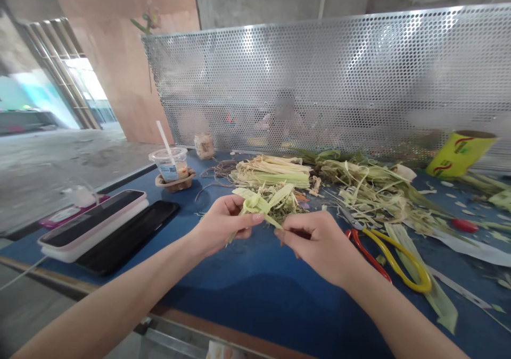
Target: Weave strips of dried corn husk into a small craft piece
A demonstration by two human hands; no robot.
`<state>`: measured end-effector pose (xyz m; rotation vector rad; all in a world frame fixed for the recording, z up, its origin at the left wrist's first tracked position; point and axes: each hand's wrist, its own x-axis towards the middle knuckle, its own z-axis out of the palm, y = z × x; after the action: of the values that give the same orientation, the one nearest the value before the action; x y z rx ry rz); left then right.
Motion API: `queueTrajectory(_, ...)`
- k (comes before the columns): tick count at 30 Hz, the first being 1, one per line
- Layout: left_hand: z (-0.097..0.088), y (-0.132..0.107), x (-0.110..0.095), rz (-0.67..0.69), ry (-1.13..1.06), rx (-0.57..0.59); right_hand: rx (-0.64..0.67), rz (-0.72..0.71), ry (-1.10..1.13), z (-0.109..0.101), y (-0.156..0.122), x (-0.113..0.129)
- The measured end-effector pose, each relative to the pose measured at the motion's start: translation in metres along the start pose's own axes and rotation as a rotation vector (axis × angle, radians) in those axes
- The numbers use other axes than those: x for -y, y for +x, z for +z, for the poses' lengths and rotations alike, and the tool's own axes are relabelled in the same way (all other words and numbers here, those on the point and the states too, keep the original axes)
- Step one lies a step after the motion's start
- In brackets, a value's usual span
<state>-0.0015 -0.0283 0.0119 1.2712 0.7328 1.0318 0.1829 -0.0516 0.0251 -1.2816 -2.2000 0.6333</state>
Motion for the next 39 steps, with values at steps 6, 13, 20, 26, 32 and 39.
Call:
queueTrajectory(6, 0.002, -0.001, 0.000, 0.006, 0.065, -0.006, -0.011, -0.108, -0.237, -0.012, 0.001, -0.010)
queueTrajectory(13, 0.003, 0.000, 0.009, -0.013, 0.132, 0.024, -0.568, -0.413, -0.800, 0.012, 0.004, -0.013)
queueTrajectory(20, 0.008, 0.001, 0.005, -0.008, -0.015, 0.009, -0.818, -0.716, -1.111, 0.008, -0.002, -0.001)
queueTrajectory(26, 0.008, 0.000, 0.005, 0.005, -0.014, -0.005, -0.718, -0.794, -1.188, 0.011, -0.004, 0.005)
queueTrajectory(32, 0.009, -0.002, 0.004, 0.035, 0.059, 0.046, -0.477, -0.569, -0.635, 0.012, 0.003, -0.001)
queueTrajectory(39, 0.007, -0.001, 0.008, 0.078, 0.206, -0.027, -0.019, -0.069, 0.285, 0.006, 0.007, -0.002)
